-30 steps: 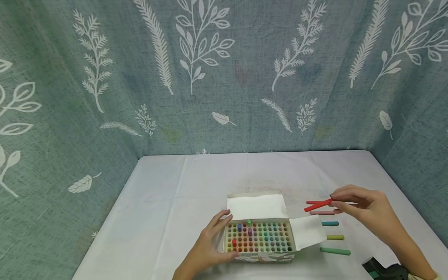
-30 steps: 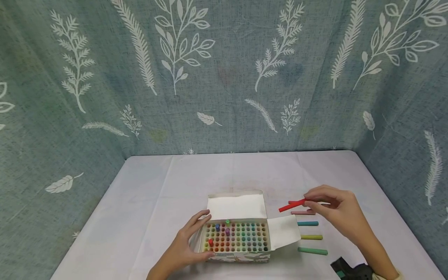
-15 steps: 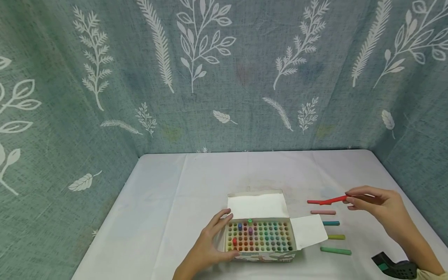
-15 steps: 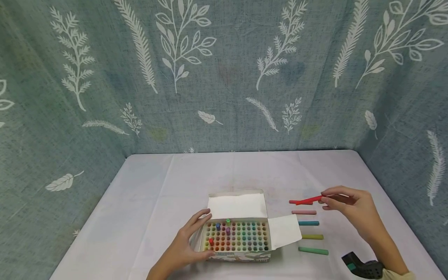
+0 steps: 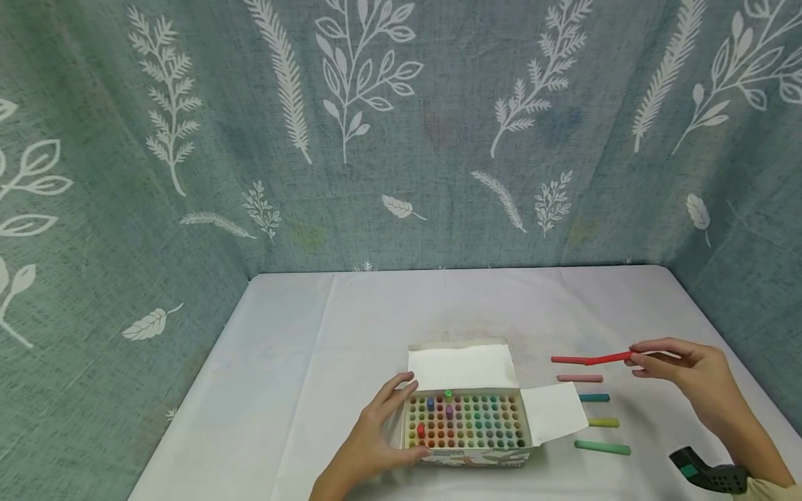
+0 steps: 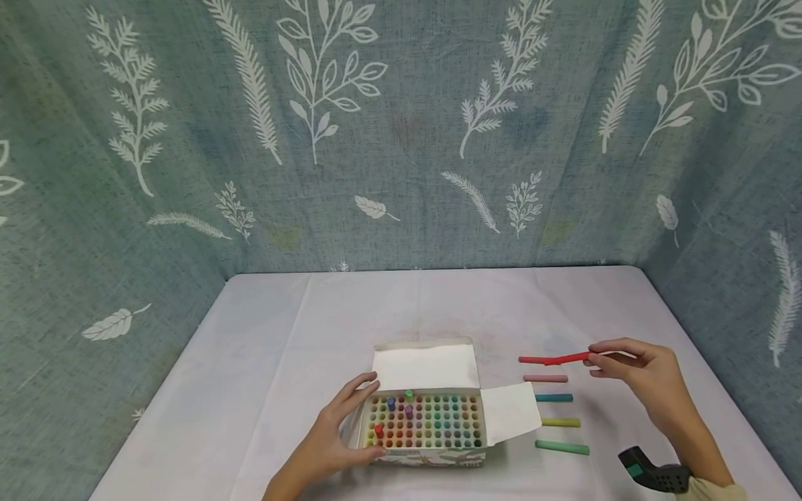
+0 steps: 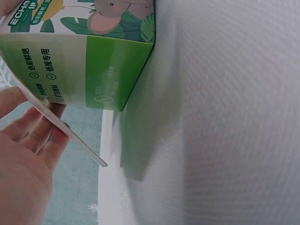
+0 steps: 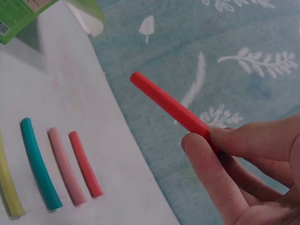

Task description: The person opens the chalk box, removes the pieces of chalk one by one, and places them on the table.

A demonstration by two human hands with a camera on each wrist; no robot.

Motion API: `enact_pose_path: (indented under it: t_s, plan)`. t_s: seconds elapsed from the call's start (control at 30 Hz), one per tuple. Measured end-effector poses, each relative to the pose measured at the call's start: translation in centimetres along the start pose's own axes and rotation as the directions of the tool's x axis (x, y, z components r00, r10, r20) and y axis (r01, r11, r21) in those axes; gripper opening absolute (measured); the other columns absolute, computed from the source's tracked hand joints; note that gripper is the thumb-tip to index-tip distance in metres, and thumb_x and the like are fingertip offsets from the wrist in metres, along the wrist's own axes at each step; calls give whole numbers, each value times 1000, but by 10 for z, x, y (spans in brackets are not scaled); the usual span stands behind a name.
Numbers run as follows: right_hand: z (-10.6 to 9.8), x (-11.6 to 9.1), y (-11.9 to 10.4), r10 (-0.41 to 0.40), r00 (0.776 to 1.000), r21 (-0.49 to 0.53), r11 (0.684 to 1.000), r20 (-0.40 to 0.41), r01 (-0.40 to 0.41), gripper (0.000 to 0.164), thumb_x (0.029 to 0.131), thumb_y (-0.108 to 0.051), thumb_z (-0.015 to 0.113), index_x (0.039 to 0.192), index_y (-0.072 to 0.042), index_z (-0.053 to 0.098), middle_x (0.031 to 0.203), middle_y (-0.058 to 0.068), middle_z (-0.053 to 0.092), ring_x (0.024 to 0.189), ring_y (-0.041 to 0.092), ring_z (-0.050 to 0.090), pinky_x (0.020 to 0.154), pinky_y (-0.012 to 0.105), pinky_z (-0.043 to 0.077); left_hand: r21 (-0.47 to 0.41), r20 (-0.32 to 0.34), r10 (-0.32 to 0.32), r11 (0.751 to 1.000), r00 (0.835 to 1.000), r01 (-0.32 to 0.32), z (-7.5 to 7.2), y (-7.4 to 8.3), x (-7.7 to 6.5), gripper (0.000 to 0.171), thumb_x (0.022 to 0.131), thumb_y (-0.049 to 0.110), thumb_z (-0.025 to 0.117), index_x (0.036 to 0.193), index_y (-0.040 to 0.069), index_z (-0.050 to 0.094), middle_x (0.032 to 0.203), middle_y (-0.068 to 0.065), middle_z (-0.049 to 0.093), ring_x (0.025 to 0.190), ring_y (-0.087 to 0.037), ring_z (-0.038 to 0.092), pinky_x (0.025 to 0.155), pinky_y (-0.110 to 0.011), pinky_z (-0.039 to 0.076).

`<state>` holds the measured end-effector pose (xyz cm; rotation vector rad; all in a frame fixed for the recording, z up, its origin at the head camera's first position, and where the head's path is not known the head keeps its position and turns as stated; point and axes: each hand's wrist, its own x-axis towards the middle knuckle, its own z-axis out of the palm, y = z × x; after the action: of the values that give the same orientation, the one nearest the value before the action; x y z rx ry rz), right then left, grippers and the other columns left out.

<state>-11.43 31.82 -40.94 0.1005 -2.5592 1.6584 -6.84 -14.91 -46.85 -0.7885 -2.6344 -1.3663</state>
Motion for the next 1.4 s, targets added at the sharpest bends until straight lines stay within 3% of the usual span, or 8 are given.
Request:
enact_pose_path:
  t_s: [0.57, 0.87, 0.97, 1.13, 1.4]
  plan:
    - [-17, 10, 39, 80, 996, 40, 996, -25, -79, 20, 91, -10, 64, 107, 1, 68, 90, -15, 68, 77, 11, 69, 65, 21, 55, -18, 11, 3, 1000, 1000, -2, 1, -2, 2, 86, 73, 45, 80, 144, 15, 41, 149, -4, 33, 134, -30, 36, 97, -52, 43]
    - [-20, 17, 59, 209, 977, 62, 977, -37, -206, 27, 90, -14, 66, 110, 5, 66, 87, -21, 64, 75, 7, 68, 64, 20, 55, -53, 30, -24, 998, 999, 26, 0, 0, 4, 88, 72, 45, 80, 145, 19, 39, 150, 2, 30, 136, -28, 33, 98, -54, 40]
    - [-20, 19, 66, 255, 967, 72, 965, -29, -252, 34, 90, -16, 66, 112, 8, 63, 85, -21, 63, 75, 6, 68, 65, 20, 55, -48, 25, -22, 999, 999, 23, -1, 0, 5, 88, 72, 44, 81, 145, 18, 40, 150, 2, 30, 136, -28, 33, 98, -54, 41]
    - [-21, 21, 77, 365, 930, 75, 929, -38, -362, 44, 88, -21, 69, 117, 10, 59, 82, -20, 62, 76, 7, 68, 65, 19, 54, -24, 23, -4, 1000, 1000, 5, 0, -2, 5, 87, 72, 46, 79, 145, 17, 40, 150, 0, 31, 135, -29, 35, 98, -52, 42]
    - [-24, 22, 88, 466, 884, 164, 875, -35, -454, 22, 85, -16, 72, 103, -4, 69, 80, -15, 60, 74, 12, 69, 66, 23, 56, -20, 15, -20, 1000, 1000, 20, -3, 4, 1, 87, 72, 44, 80, 144, 14, 42, 149, -2, 33, 133, -30, 37, 96, -53, 43]
